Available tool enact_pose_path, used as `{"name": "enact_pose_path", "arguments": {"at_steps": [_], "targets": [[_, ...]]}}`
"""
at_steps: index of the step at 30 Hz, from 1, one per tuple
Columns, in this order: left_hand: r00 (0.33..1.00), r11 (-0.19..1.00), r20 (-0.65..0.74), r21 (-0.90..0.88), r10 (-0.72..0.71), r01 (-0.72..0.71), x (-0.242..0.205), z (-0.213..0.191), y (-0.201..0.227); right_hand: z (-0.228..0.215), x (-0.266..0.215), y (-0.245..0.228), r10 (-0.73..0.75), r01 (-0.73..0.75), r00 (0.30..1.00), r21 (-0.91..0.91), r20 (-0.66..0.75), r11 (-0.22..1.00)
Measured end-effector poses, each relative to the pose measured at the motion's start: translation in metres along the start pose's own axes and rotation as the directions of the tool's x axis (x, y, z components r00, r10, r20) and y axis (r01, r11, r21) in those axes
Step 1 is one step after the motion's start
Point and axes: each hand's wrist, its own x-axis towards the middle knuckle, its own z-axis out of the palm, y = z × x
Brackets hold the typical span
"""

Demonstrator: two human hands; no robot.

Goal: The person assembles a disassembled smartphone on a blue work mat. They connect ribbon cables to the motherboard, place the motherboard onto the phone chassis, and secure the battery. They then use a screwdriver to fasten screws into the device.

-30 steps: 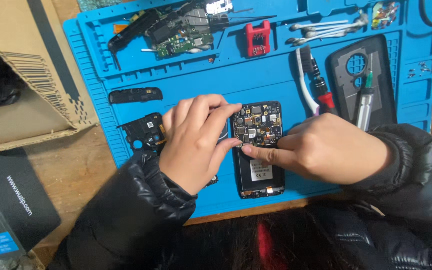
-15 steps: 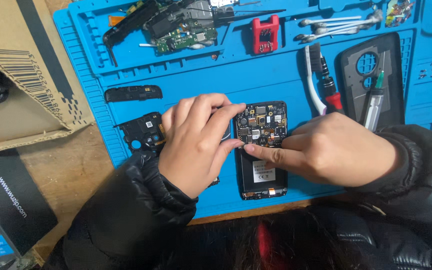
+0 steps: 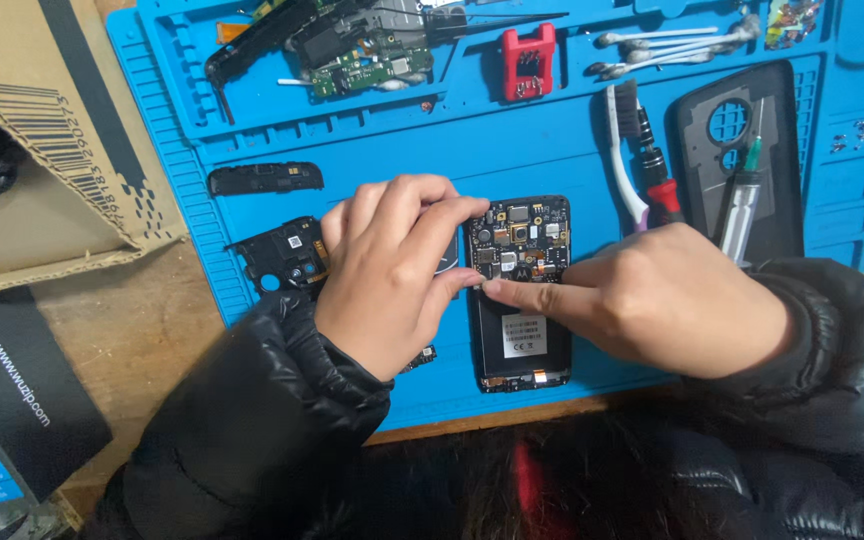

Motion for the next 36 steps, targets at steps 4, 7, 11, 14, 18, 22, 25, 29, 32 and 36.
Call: {"name": "enact_pose_path", "arguments": {"at_steps": [4, 7, 11, 14, 18, 22, 25, 29, 32, 36], "targets": [[1.000, 1.000, -0.005, 0.013, 0.003, -0.003, 0.000, 0.001, 0.000, 0.000, -0.003, -0.001, -0.002, 0.008, 0.996, -0.058, 0.094, 0.998], [1.000, 1.000, -0.013, 0.013, 0.002, -0.002, -0.001, 0.001, 0.000, -0.010, -0.003, 0.003, -0.087, 0.088, 0.996, -0.044, 0.030, 0.995], [1.000, 1.000, 0.003, 0.009, 0.013, -0.013, -0.001, 0.002, -0.002, -0.020, -0.015, 0.012, -0.248, 0.242, 0.967, 0.087, 0.061, 0.966], [1.000, 1.000, 0.016, 0.011, 0.013, -0.013, -0.001, 0.002, -0.002, -0.025, -0.018, 0.017, -0.213, 0.195, 0.969, 0.142, 0.123, 0.970], [1.000, 1.000, 0.012, 0.018, 0.014, -0.014, -0.001, 0.001, -0.001, -0.026, -0.018, 0.019, -0.216, 0.197, 0.969, 0.153, 0.118, 0.968], [1.000, 1.000, 0.027, 0.015, 0.008, -0.008, -0.002, 0.001, -0.002, -0.027, -0.019, 0.020, -0.148, 0.146, 0.985, 0.027, 0.088, 0.989], [0.999, 1.000, 0.034, 0.026, 0.017, -0.018, -0.002, 0.002, -0.003, -0.027, -0.018, 0.020, -0.118, 0.117, 0.990, 0.015, 0.074, 0.993], [1.000, 0.999, 0.022, 0.030, 0.015, -0.015, -0.001, 0.000, -0.001, -0.022, -0.019, 0.020, -0.119, 0.118, 0.989, 0.015, 0.086, 0.993], [1.000, 0.999, 0.023, 0.030, 0.011, -0.012, -0.001, 0.001, -0.001, -0.020, -0.018, 0.020, -0.091, 0.091, 0.993, 0.003, 0.078, 0.996], [1.000, 1.000, 0.023, 0.026, 0.015, -0.016, -0.002, 0.002, -0.002, -0.018, -0.018, 0.021, -0.069, 0.068, 0.994, 0.011, 0.082, 0.998]]}}
